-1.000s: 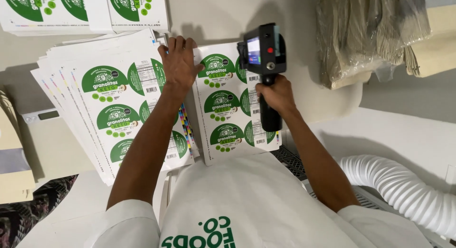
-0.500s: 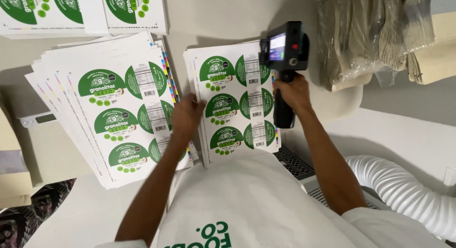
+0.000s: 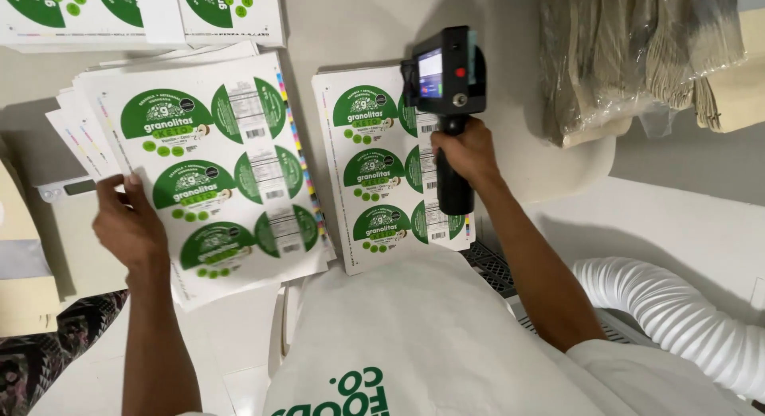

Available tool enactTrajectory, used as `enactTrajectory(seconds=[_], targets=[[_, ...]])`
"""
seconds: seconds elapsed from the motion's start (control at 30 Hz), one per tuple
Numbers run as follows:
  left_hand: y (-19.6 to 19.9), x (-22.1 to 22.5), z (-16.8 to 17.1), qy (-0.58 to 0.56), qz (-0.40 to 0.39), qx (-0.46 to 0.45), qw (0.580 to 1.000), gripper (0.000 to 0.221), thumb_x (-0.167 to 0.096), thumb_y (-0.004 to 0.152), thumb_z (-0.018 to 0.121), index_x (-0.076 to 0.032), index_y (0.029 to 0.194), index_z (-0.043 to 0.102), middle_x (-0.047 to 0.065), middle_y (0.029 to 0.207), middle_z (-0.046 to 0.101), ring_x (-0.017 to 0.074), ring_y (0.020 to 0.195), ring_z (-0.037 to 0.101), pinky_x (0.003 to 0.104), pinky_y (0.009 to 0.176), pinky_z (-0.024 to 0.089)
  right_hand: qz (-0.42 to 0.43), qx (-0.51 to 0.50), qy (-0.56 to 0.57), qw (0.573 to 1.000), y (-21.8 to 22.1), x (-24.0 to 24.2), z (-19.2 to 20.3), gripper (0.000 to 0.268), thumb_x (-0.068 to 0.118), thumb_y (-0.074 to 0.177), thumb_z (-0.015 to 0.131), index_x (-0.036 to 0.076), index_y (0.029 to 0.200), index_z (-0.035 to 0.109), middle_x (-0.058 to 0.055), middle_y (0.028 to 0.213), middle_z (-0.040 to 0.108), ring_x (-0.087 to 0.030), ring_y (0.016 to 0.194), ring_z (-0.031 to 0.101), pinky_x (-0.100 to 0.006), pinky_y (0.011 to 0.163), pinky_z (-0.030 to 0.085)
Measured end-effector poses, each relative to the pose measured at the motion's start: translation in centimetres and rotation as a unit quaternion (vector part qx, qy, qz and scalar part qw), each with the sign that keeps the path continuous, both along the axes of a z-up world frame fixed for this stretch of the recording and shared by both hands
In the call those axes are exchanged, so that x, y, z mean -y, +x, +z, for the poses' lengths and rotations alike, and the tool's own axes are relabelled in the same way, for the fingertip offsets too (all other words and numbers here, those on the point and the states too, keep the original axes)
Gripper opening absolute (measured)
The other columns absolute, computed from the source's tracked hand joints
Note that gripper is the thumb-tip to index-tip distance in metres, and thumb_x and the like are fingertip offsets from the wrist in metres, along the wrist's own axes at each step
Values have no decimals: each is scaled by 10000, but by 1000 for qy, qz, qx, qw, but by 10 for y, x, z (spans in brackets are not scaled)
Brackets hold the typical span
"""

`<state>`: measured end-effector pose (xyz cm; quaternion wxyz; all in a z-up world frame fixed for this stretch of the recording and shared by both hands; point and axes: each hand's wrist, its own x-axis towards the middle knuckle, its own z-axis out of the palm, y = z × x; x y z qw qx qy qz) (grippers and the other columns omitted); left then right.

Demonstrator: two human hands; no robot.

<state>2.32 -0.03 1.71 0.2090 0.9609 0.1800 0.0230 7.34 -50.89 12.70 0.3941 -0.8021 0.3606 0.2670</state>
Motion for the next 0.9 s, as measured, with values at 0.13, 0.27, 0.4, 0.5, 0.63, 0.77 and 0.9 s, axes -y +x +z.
enactTrajectory(seconds=[0.13,0.27,0.4,0.5,0.63,0.77,0.9], targets=[[41,31,-16,257,-90,165,948,805,-798,1021,646,-66,1347,573,130,1139,642,246,984,597,354,641,571,18,-28,-8,999,3,-16,-8,188,149,719,697,114,901,661,-47,899,718,-194,820,695,-333,756,574],[95,158,9,-79,-165,27,983,487,-441,903,823,-121,1237,669,114,1279,654,332,1194,581,553,1001,297,38,-22,-24,999,2,-10,-19,165,169,708,696,114,862,674,-49,908,727,-199,819,701,-330,740,582],[134,253,13,26,-329,-122,936,720,-511,900,739,-143,1468,495,108,1456,516,312,1386,409,633,1107,283,-24,-5,-21,999,-2,17,-12,194,98,752,698,90,943,661,-56,793,728,-182,684,718,-340,707,626],[143,262,-35,38,-327,-50,943,553,-477,771,838,-151,1199,710,98,1290,592,316,1226,476,569,988,308,-76,10,-53,996,-8,28,10,223,151,709,680,89,922,668,-40,724,722,-160,578,684,-308,667,607],[140,265,-39,50,-320,10,946,536,-440,684,901,-163,1105,719,71,1204,638,309,1153,511,549,944,336,-63,31,-67,995,-42,33,18,105,193,654,664,91,677,663,-22,660,691,-165,668,673,-317,711,574],[140,265,-38,61,-329,74,940,603,-418,629,940,-156,1074,629,46,1071,579,280,1032,494,455,890,340,-35,-54,-94,994,-74,23,3,318,207,672,701,55,952,703,-106,923,744,-237,811,699,-365,720,587],[141,265,-33,12,-331,22,943,589,-365,678,939,-137,1084,579,58,1003,630,299,983,531,453,844,350,10,-104,-75,992,-82,-13,13,314,219,676,687,28,925,666,-122,891,734,-258,792,685,-385,686,570]])
